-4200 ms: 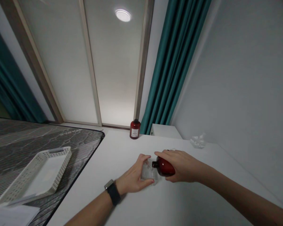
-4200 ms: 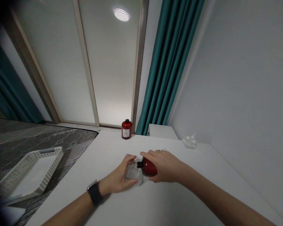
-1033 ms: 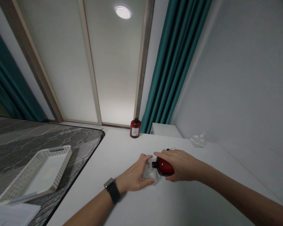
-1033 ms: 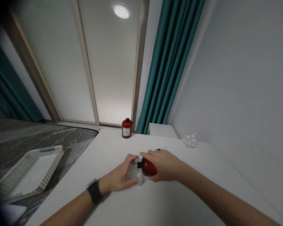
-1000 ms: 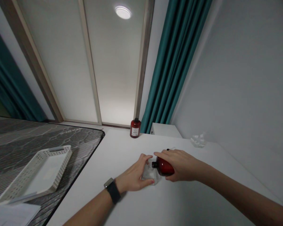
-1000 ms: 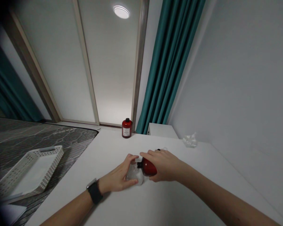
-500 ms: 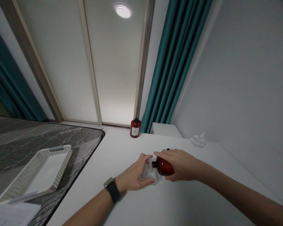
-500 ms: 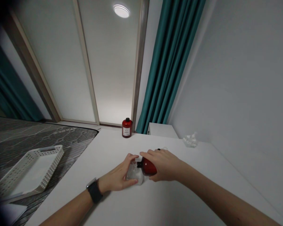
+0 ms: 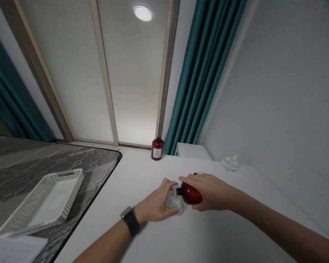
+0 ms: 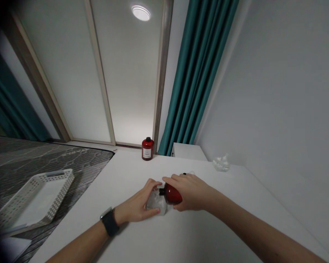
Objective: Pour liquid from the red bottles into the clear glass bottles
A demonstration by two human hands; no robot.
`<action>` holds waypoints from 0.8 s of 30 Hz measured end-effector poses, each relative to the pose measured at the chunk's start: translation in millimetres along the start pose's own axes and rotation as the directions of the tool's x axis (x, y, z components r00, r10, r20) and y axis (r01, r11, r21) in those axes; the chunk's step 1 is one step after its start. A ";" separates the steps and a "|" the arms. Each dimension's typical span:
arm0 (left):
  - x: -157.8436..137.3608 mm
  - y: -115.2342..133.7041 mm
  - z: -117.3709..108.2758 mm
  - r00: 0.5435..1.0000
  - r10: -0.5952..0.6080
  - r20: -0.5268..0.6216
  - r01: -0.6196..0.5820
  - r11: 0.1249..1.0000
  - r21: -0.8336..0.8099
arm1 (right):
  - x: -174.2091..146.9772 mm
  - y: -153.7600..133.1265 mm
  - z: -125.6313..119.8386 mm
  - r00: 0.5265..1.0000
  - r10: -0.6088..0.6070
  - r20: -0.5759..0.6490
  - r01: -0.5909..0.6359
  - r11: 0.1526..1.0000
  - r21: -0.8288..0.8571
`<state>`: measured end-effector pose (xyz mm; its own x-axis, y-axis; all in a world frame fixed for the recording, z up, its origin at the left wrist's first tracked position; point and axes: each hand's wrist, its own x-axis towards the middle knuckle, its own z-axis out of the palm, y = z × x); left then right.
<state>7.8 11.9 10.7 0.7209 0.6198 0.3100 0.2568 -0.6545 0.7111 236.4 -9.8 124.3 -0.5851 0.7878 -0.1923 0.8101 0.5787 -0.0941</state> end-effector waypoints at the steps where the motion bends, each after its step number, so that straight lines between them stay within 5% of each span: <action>1: 0.1 0.1 0.0 1.000 -0.003 0.002 0.003 1.000 -0.001 | 0.2 0.0 0.0 1.000 0.000 0.001 0.000 1.000 -0.001; 24: 1.0 0.0 0.0 1.000 -0.020 0.020 0.020 1.000 0.016 | 2.3 -0.9 -1.4 1.000 -0.001 0.006 0.001 1.000 -0.032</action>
<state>8.6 12.5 10.9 0.7286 0.6240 0.2826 0.2812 -0.6486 0.7072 234.3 -8.3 125.4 -0.5855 0.7861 -0.1979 0.8080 0.5858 -0.0634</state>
